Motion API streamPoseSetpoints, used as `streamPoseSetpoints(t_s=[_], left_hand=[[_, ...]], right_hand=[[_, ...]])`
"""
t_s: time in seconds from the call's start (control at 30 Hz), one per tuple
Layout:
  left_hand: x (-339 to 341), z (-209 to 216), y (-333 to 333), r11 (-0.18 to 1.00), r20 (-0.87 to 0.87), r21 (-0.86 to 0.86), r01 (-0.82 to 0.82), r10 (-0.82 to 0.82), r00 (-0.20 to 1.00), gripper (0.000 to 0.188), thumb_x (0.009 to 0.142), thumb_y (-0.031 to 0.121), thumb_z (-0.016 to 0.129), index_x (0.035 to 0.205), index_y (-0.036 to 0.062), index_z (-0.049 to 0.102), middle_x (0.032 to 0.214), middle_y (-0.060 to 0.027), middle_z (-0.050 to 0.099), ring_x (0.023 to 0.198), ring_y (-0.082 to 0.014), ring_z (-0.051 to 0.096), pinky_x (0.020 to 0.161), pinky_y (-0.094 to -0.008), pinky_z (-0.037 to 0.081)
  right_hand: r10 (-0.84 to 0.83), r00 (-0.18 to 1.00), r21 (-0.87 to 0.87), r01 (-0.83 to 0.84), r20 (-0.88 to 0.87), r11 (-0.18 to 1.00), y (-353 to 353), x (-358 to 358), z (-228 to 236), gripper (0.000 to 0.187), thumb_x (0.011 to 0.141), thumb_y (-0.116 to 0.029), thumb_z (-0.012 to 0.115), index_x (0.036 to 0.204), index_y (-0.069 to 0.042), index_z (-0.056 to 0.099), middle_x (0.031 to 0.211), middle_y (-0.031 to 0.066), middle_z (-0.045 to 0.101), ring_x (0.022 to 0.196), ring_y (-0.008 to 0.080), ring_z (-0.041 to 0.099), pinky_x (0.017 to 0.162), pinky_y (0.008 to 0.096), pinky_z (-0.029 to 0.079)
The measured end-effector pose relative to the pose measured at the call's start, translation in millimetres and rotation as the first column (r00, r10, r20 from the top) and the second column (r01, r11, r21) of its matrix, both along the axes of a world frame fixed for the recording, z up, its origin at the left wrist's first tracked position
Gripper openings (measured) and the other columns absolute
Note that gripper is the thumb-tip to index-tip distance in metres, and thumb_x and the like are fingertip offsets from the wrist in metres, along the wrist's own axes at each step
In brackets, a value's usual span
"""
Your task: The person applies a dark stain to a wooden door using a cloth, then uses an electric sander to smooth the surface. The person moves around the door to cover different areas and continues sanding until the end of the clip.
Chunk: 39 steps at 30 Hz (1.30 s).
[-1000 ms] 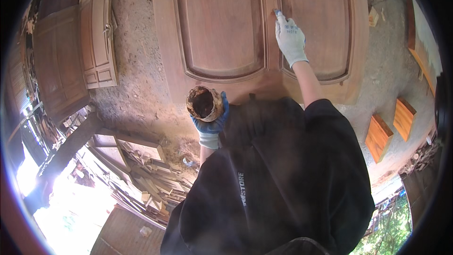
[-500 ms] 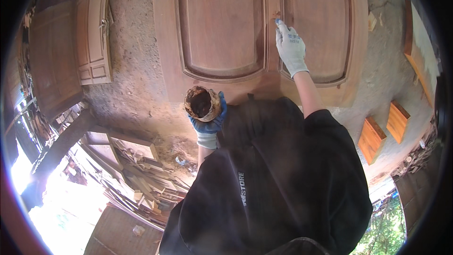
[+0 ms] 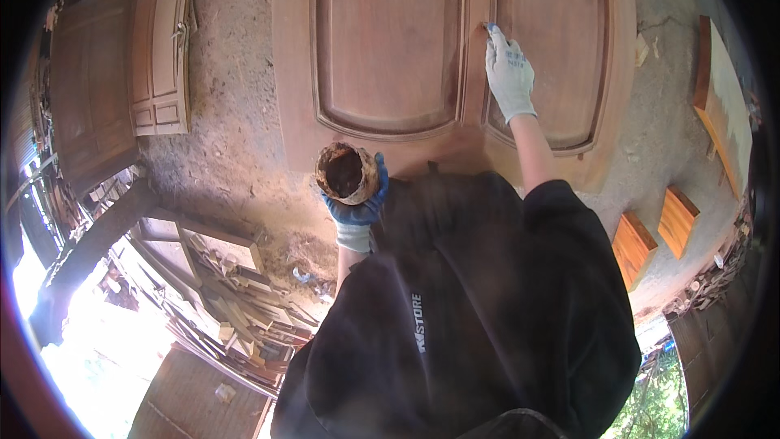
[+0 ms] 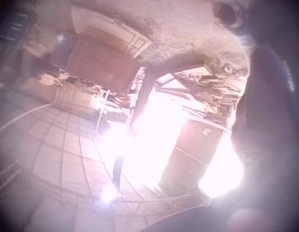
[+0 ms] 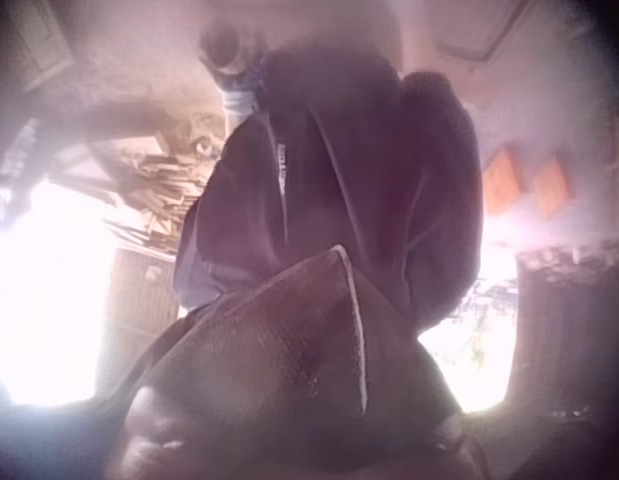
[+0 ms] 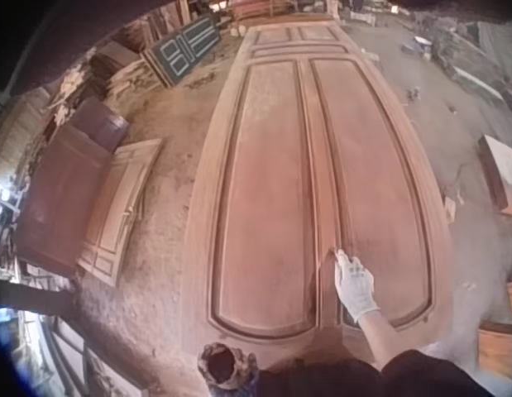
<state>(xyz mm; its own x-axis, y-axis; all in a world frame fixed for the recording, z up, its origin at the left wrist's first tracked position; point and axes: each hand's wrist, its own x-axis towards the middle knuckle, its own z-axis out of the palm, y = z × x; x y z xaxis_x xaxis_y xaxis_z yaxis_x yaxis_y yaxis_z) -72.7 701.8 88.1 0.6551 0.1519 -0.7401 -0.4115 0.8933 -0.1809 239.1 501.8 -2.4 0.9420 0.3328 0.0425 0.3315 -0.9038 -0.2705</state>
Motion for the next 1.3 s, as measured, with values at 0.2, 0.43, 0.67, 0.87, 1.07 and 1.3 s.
streamPoseSetpoints(t_s=[0.2, 0.43, 0.67, 0.87, 1.07, 1.3], left_hand=[[-3.3, -6.0, 3.2, 0.999, -0.104, -0.039, -0.016, 0.012, 0.995, 0.067, 0.079, 0.055, 0.069, 0.128, 0.0104, 0.064, 0.131, -0.0155, 0.063, 0.132, -0.0443, 0.047, 0.109, -0.0628, 0.04], [2.4, 1.7, 0.6, 0.997, -0.072, -0.072, -0.012, 0.007, 0.997, 0.064, 0.08, 0.052, 0.069, 0.128, 0.0106, 0.063, 0.13, -0.0151, 0.064, 0.131, -0.045, 0.048, 0.109, -0.0635, 0.039], [-1.1, -2.6, 2.1, 0.999, -0.132, -0.045, -0.004, -0.002, 0.991, 0.061, 0.081, 0.051, 0.067, 0.127, 0.0107, 0.064, 0.13, -0.0154, 0.064, 0.131, -0.045, 0.049, 0.107, -0.064, 0.04], [-5.3, -8.2, 2.4, 0.999, -0.1, -0.045, -0.025, 0.02, 0.995, 0.061, 0.081, 0.051, 0.068, 0.127, 0.0108, 0.064, 0.129, -0.0161, 0.064, 0.13, -0.0454, 0.049, 0.107, -0.0646, 0.041], [-9.9, -2.7, 1.6, 1.0, 0.0, -0.024, -0.004, 0.004, 1.0, 0.059, 0.086, 0.05, 0.063, 0.129, 0.0104, 0.063, 0.134, -0.0149, 0.061, 0.133, -0.0435, 0.046, 0.11, -0.0622, 0.04], [-12.5, 1.7, 13.4, 0.997, 0.069, 0.031, 0.075, -0.077, 0.995, 0.058, 0.086, 0.051, 0.063, 0.127, 0.0111, 0.064, 0.132, -0.0153, 0.062, 0.131, -0.0447, 0.048, 0.108, -0.0624, 0.041]], right_hand=[[0.065, 0.994, -0.042, -0.069, -0.092, 0.997, 4.3, -5.7, 9.9, 0.038, 0.102, -0.035, 0.048, 0.139, -0.027, 0.055, 0.093, 0.0129, 0.066, 0.072, 0.035, 0.068, 0.063, 0.0484, 0.056], [0.058, 0.994, -0.055, -0.063, -0.089, 0.996, 3.5, -3.7, 2.6, 0.038, 0.101, -0.035, 0.049, 0.137, -0.026, 0.056, 0.095, 0.0122, 0.066, 0.072, 0.0343, 0.069, 0.063, 0.0476, 0.056], [0.076, 0.997, 0.042, -0.077, 0.022, 0.996, 1.1, 6.5, -3.1, 0.037, 0.101, -0.034, 0.05, 0.137, -0.025, 0.057, 0.093, 0.0134, 0.066, 0.071, 0.0339, 0.068, 0.062, 0.0479, 0.056], [0.116, 0.987, -0.042, -0.122, -0.109, 0.992, 5.5, -7.0, 3.7, 0.037, 0.101, -0.033, 0.051, 0.136, -0.023, 0.057, 0.093, 0.0157, 0.066, 0.074, 0.0342, 0.068, 0.065, 0.0474, 0.056], [0.128, 0.99, 0.354, -0.098, -0.061, 0.93, -5.5, -31.4, 10.0, 0.038, 0.101, -0.034, 0.051, 0.135, -0.018, 0.053, 0.094, 0.0192, 0.067, 0.082, 0.0395, 0.067, 0.071, 0.0496, 0.053], [0.124, 0.692, 0.511, 0.387, -0.711, 0.767, 17.2, -135.7, 68.0, 0.03, 0.1, -0.026, 0.059, 0.124, -0.009, 0.054, 0.079, 0.0103, 0.061, 0.07, 0.0206, 0.061, 0.065, 0.0378, 0.049]])
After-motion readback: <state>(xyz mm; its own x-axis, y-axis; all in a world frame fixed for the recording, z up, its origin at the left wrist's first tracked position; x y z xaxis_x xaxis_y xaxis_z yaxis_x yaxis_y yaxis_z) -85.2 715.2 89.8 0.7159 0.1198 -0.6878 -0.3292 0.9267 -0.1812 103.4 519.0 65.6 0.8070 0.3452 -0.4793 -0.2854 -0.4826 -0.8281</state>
